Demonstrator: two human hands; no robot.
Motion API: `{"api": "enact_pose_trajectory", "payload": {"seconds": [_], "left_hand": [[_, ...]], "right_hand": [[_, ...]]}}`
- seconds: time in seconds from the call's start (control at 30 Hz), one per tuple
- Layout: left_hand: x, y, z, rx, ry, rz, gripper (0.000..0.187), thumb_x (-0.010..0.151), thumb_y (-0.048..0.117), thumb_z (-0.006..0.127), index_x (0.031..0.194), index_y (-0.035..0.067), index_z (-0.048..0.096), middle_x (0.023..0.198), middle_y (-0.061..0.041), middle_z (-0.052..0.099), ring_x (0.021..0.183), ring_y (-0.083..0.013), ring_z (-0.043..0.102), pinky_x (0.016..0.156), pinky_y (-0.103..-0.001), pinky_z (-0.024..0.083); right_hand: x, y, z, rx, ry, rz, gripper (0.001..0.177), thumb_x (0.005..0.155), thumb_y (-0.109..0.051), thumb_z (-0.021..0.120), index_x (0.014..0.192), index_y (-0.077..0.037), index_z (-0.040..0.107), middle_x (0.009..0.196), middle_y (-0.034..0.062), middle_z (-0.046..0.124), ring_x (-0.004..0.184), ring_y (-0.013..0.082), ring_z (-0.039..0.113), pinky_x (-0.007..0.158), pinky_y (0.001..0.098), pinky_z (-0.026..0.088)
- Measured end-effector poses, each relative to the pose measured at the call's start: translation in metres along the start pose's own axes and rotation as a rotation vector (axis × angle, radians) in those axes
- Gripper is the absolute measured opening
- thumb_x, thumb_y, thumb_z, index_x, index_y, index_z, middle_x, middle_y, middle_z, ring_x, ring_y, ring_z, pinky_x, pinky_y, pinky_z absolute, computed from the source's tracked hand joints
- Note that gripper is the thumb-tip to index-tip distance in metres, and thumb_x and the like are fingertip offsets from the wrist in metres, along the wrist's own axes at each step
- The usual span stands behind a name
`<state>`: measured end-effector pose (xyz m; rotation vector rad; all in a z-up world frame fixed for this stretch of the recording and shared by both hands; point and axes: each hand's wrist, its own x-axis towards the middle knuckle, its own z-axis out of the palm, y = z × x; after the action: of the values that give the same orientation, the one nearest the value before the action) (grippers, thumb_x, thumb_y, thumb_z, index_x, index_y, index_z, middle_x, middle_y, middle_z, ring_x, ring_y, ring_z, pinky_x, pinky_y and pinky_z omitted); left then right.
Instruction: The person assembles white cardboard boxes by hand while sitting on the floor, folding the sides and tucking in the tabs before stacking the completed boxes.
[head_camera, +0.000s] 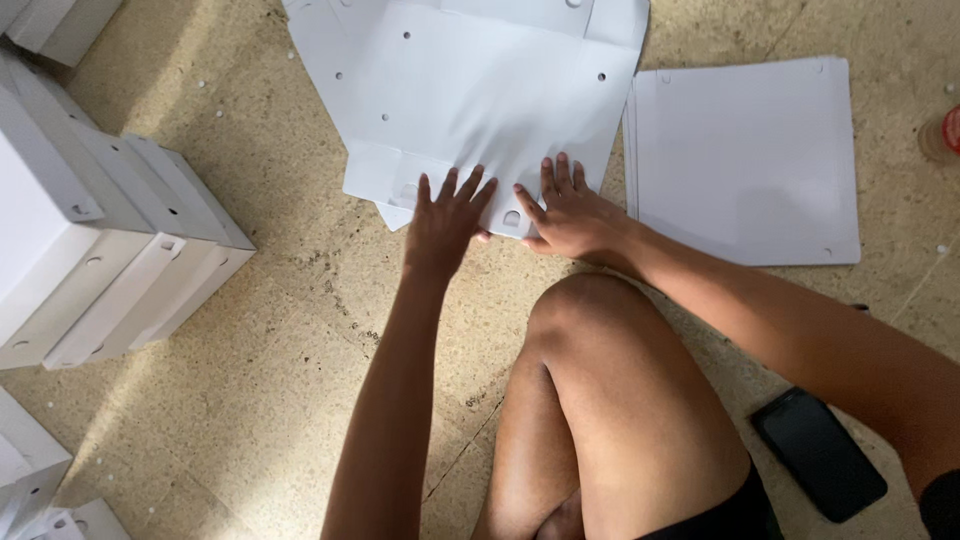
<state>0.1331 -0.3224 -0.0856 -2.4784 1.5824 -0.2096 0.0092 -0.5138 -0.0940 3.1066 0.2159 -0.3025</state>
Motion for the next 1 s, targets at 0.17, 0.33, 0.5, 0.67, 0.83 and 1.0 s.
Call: {"api": "enact_pose_trajectory", "payload": {"seconds": [0.17,0.33,0.5,0.67,0.83,1.0], "left_hand": [[0.0,-0.015,0.005,-0.074,0.039,0.065,0.045,0.083,0.045,0.07,0.127,0.042,0.064,0.128,0.016,0.069,0.119,-0.0154,0.066,0.104,-0.049,0.046],[0.014,-0.017,0.002,-0.121,0.173,0.095,0.02,0.087,0.025,0.074,0.105,0.036,0.073,0.105,0.012,0.076,0.101,-0.0137,0.073,0.104,-0.046,0.044],[0.026,-0.02,-0.054,-0.122,0.279,0.07,0.015,0.09,0.012,0.074,0.1,0.024,0.072,0.096,0.005,0.076,0.097,-0.014,0.072,0.11,-0.047,0.037],[0.006,0.004,-0.127,-0.5,0.383,-0.522,0.059,0.108,0.026,0.049,0.161,0.022,0.024,0.172,-0.007,0.02,0.163,-0.0297,0.019,0.131,-0.063,0.004],[-0.109,0.034,-0.17,-0.753,0.679,-0.681,0.058,0.098,0.021,0.059,0.149,0.011,0.035,0.159,-0.017,0.037,0.15,-0.0339,0.035,0.124,-0.06,0.022],[-0.241,0.043,-0.198,-1.098,0.523,-1.064,0.058,0.092,0.018,0.061,0.145,0.012,0.041,0.154,-0.011,0.044,0.138,-0.0284,0.045,0.109,-0.046,0.038]], "right_hand": [[-0.004,0.004,-0.038,0.138,-0.081,-0.043,0.082,0.1,-0.061,0.039,0.159,-0.007,0.025,0.137,0.0456,0.046,0.133,0.0586,0.043,0.107,0.0644,0.038],[-0.002,0.006,-0.064,0.155,-0.125,0.028,0.076,0.1,-0.055,0.045,0.158,-0.008,0.03,0.14,0.0421,0.047,0.134,0.0521,0.046,0.111,0.0589,0.038],[-0.001,0.014,-0.081,0.126,0.059,0.015,0.043,0.108,-0.03,0.042,0.144,-0.007,0.051,0.127,0.035,0.061,0.117,0.0469,0.064,0.093,0.052,0.057],[0.002,0.044,-0.145,0.258,0.556,0.028,0.021,0.107,0.01,0.05,0.104,0.001,0.069,0.056,0.0023,0.056,0.036,0.0087,0.048,0.025,0.023,0.044],[-0.011,0.072,-0.206,0.378,0.752,0.132,0.01,0.114,-0.008,0.055,0.105,-0.005,0.059,0.067,0.0106,0.056,0.056,0.0249,0.052,0.052,0.0439,0.038],[-0.07,-0.01,-0.294,1.422,0.728,0.231,0.029,0.115,-0.022,0.051,0.087,-0.02,0.049,0.079,-0.0073,0.057,0.069,0.0043,0.062,0.055,0.0211,0.045]]}}
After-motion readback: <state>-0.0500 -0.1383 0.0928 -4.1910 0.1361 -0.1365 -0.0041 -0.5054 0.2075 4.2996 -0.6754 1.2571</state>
